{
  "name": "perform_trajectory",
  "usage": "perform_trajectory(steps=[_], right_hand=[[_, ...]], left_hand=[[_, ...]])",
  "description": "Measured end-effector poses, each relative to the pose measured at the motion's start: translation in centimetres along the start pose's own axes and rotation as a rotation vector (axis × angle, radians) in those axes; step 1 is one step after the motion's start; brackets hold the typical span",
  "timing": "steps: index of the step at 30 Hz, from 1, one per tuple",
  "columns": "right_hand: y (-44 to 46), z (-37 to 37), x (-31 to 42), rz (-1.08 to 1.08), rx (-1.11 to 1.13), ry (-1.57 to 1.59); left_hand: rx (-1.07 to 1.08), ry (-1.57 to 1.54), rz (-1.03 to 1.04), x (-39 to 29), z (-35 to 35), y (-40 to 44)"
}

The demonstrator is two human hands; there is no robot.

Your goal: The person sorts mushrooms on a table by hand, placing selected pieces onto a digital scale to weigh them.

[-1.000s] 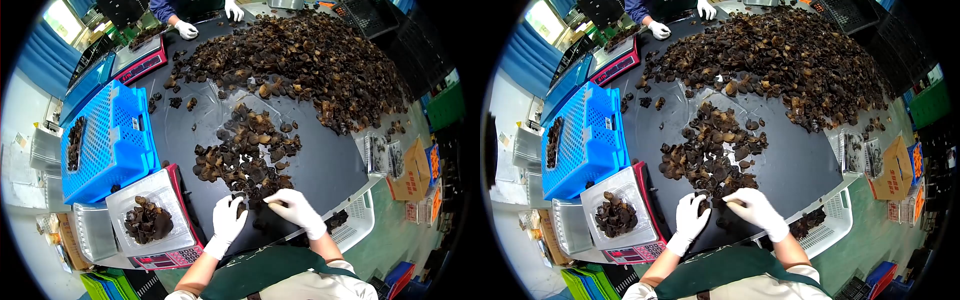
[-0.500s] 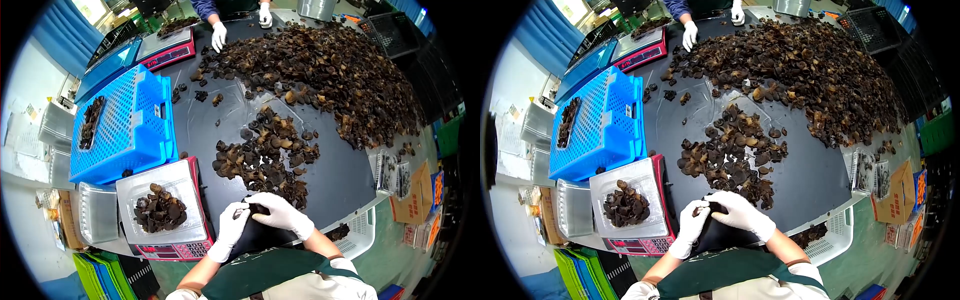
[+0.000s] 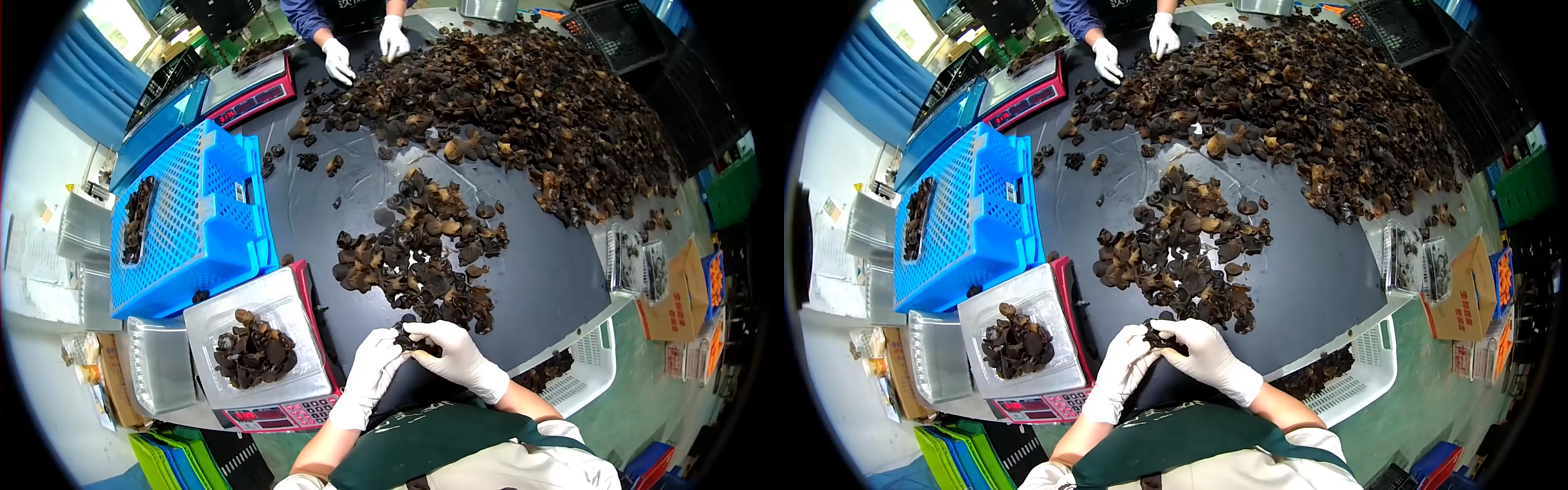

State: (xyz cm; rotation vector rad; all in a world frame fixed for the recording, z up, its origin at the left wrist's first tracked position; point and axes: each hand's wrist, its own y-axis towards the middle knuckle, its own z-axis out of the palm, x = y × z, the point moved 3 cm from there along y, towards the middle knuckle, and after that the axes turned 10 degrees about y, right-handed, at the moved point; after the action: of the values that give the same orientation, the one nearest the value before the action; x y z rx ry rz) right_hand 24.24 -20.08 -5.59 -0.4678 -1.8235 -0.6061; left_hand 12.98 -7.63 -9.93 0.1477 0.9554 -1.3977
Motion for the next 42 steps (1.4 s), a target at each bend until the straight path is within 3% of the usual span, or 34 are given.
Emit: perform_trajectory(steps=[3,7,9,13,16,17,21,25,28,33,38,42], right_hand=[[0.1,-0.1,0.2,-0.007,-0.007,0.022],[0.0,0.1,-0.7,0.14,0.008,0.18],[-0.4,0.5,-1.8,0.385,-0.026,0.537],[-0.6,0.7,-2.4,0.455,-0.073,0.767],[-0.7,1.2,-2.2,0.517,-0.109,0.889],[-0.8,1.3,-2.2,0.532,-0.131,0.946],[-1.4,1.8,-2.1,0.538,-0.045,0.911],[-0.8,0.8,-0.5,0.399,-0.034,0.537],[-0.2,0.1,0.7,0.129,-0.025,0.273],[-0.4,0.0,0.5,0.256,0.065,0.378],[-0.9,0.5,-0.2,0.425,0.069,0.747],[-1.0,0.2,-0.5,0.508,0.098,0.786]], left_hand=[[-0.035,0.024,0.009,-0.3,0.1,-0.1],[-0.125,0.07,-0.004,-1.1,0.8,-0.6],[-0.117,0.144,0.107,-1.4,0.7,-0.8],[-0.227,0.55,0.25,-2.0,0.3,-1.2],[-0.054,0.29,0.15,-1.0,1.3,-0.8],[-0.091,0.21,0.078,-0.6,1.6,-0.9],[-0.09,0.168,0.042,-0.2,1.3,-0.6],[-0.108,0.309,0.045,-0.9,0.8,-0.8],[-0.173,0.407,0.047,-0.8,0.7,-1.0],[-0.211,0.543,0.172,-1.8,2.7,-1.4],[-0.121,0.614,0.036,-1.4,1.1,-1.6],[-0.072,0.508,-0.001,-1.7,1.6,-1.6]])
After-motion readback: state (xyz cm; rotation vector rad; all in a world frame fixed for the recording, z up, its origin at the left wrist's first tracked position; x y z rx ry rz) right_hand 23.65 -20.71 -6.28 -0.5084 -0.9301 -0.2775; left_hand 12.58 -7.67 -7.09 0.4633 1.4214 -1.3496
